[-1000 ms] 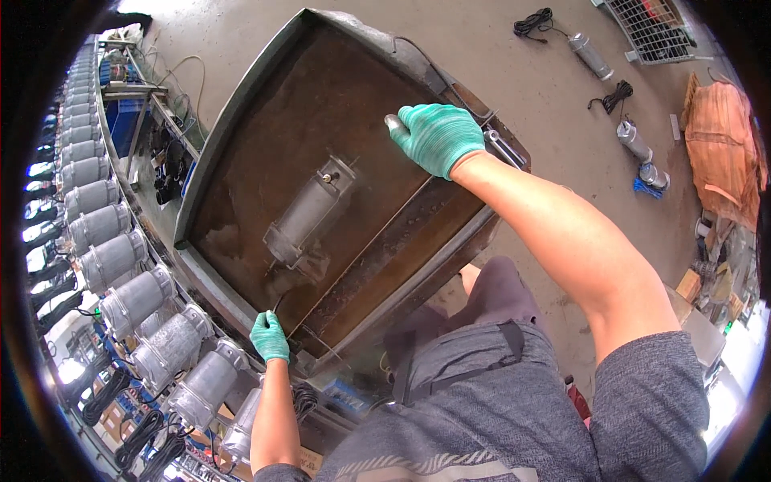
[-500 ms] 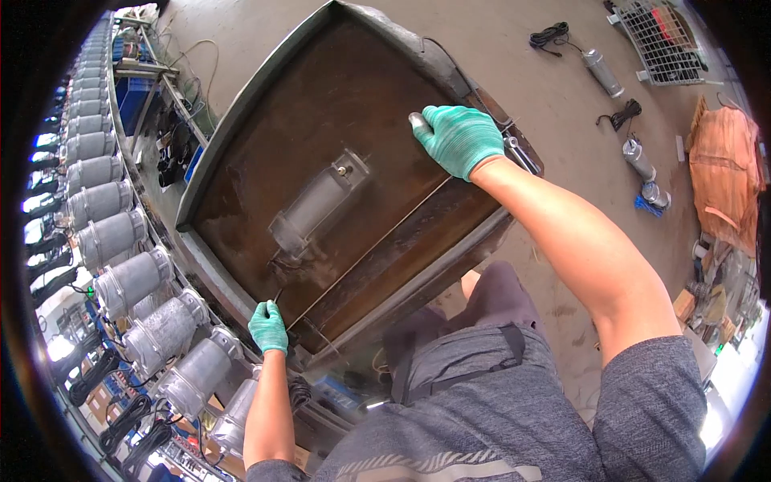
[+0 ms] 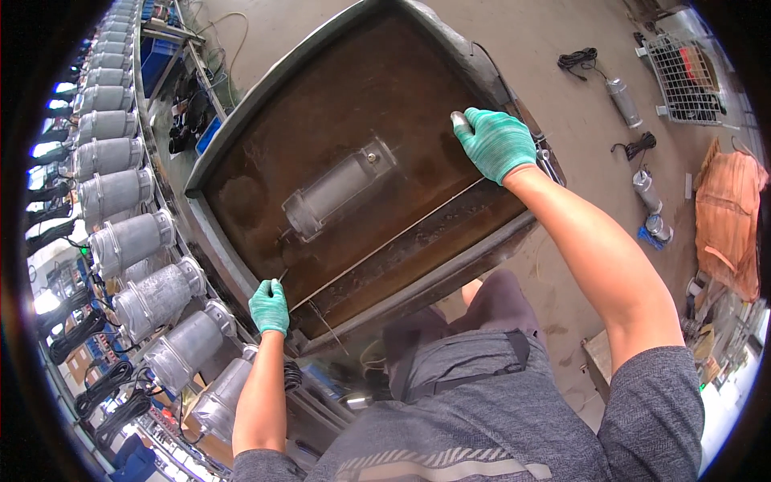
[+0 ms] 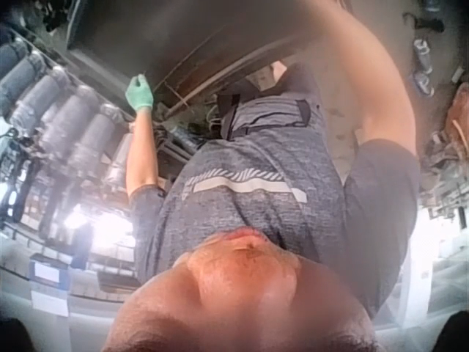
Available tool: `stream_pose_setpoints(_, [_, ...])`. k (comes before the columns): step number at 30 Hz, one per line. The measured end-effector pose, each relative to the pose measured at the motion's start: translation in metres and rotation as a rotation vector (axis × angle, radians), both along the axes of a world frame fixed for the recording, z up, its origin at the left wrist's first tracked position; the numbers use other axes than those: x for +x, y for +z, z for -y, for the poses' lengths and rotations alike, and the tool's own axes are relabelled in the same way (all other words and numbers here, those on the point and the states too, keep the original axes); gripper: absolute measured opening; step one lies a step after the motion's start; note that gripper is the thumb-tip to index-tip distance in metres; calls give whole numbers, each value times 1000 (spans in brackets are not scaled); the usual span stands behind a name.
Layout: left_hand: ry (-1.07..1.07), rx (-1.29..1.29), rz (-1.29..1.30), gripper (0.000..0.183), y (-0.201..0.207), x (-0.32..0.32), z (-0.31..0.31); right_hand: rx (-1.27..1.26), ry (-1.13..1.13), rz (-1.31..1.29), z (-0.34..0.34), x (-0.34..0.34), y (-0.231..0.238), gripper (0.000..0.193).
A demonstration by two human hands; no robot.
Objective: The person tests pump motors for leaks by submerging them in a tank of water while they are powered, then removes them and places them on an assembly line.
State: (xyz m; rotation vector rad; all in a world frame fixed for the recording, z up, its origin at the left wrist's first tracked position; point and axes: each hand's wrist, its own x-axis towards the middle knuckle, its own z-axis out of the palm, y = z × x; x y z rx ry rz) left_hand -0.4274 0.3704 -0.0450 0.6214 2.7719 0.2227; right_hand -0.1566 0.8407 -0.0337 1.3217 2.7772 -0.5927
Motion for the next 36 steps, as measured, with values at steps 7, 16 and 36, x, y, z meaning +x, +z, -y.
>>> stream_pose_setpoints(7, [-4,-22,-21,29,4,1,-3,36,9,5,2,-1,-2,47])
stream_pose_setpoints(16, [21,-30,-17,31,8,4,-8,28,-28,34,3,-2,0,46])
stream_pose_setpoints(36, [47,-50,-12,30,10,3,-6,58,-18,53,4,-3,-7,49])
